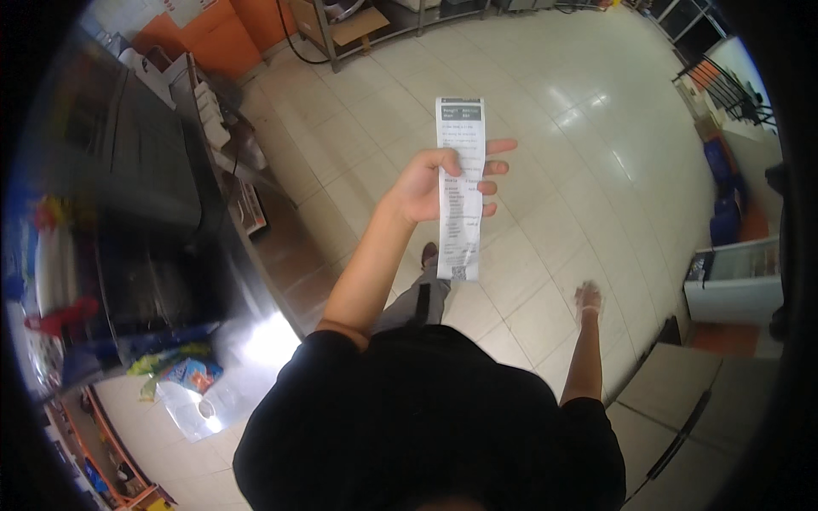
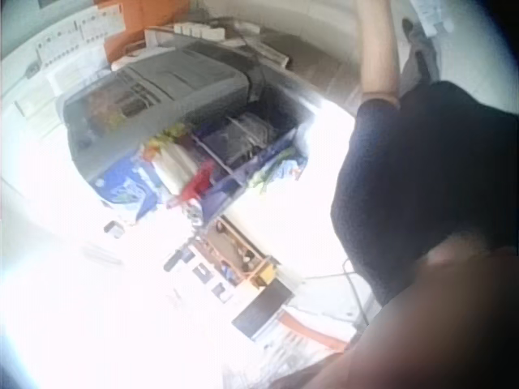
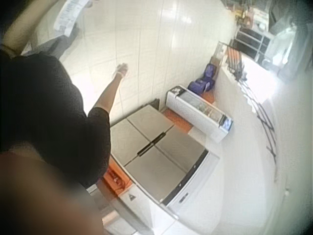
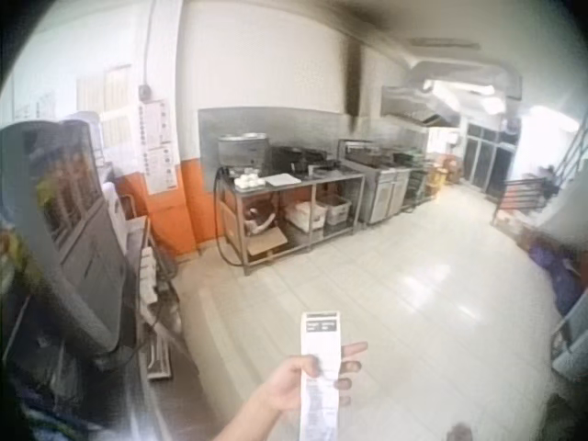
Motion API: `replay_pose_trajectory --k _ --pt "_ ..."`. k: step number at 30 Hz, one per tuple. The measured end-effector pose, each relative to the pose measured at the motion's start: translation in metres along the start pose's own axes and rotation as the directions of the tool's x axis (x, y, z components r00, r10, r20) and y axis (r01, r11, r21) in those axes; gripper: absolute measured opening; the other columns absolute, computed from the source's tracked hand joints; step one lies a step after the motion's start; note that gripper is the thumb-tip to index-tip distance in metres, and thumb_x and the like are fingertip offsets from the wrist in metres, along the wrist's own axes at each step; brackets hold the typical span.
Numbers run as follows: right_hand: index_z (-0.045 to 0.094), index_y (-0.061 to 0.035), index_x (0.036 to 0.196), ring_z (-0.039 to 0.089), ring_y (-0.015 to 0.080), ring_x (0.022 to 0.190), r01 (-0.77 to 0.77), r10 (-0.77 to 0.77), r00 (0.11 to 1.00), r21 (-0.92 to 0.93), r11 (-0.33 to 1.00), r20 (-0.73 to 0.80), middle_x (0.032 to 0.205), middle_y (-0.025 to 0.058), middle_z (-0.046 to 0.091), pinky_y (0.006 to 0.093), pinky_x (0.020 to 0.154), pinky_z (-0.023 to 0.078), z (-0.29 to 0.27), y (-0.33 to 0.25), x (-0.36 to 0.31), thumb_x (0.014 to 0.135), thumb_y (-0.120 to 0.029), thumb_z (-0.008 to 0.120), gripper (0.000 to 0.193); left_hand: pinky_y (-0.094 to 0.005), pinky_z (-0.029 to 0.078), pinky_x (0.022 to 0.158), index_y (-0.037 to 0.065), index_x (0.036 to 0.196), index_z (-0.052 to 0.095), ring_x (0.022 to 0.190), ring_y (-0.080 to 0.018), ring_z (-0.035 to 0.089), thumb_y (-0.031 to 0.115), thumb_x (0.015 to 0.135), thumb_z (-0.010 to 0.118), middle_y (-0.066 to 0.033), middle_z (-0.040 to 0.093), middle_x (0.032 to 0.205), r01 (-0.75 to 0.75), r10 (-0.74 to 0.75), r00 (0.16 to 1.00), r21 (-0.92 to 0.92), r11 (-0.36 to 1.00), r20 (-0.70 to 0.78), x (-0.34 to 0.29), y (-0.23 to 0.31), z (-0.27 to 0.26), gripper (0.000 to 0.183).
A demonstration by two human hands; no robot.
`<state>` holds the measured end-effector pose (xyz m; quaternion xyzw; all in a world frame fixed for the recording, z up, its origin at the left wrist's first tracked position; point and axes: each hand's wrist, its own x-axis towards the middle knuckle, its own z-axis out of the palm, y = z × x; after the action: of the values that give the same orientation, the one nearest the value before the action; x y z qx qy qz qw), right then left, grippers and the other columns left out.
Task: The person cuts fried food on a cutting board, then places it into a plastic bag. They add a small packet and a green container, seal the bag, and place it on the counter.
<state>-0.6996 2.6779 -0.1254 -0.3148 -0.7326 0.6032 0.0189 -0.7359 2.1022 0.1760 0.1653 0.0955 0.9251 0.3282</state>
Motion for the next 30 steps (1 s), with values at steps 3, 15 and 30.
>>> replay_pose_trajectory --k 3,15,30 --pt "0.058 -0.0081 0.106 0.061 0.02 0.08 -0.007 -0.011 0.98 0.089 0.996 0.196 0.091 0.0059 0.064 0.0367 0.07 0.049 0.082 -0.038 0.049 0.093 -0.047 0.045 0.043 -0.0475 0.046 0.082 -0.001 0.143 0.022 0.079 -0.0186 0.047 0.012 0.064 0.049 -0.0116 0.046 0.108 -0.053 0.053 0.998 -0.001 0.999 0.023 0.066 0.064 -0.031 0.085" --pt "0.06 -0.0066 0.109 0.061 0.0278 0.094 0.436 0.51 0.747 -0.893 0.107 0.426 0.1 0.0115 0.065 0.0404 0.077 0.048 0.167 -0.047 0.161 0.089 -0.032 0.05 0.034 -0.0439 0.046 0.082 0.001 0.141 0.027 0.079 -0.0167 0.048 0.01 0.066 0.05 -0.0085 0.047 0.109 -0.099 0.112 0.988 0.121 0.988 -0.107 0.31 0.312 -0.184 0.08" --pt "0.059 -0.0096 0.106 0.061 0.0179 0.079 0.331 -0.048 0.748 -0.31 0.891 0.662 0.087 0.0046 0.064 0.0364 0.069 0.047 0.741 -0.481 0.728 0.093 -0.038 0.048 0.033 -0.0248 0.045 0.064 0.004 0.11 0.06 0.069 -0.0093 0.05 0.018 0.081 0.068 -0.0032 0.061 0.092 0.074 0.904 0.114 0.911 0.406 -0.412 0.416 0.669 -0.44 0.033"
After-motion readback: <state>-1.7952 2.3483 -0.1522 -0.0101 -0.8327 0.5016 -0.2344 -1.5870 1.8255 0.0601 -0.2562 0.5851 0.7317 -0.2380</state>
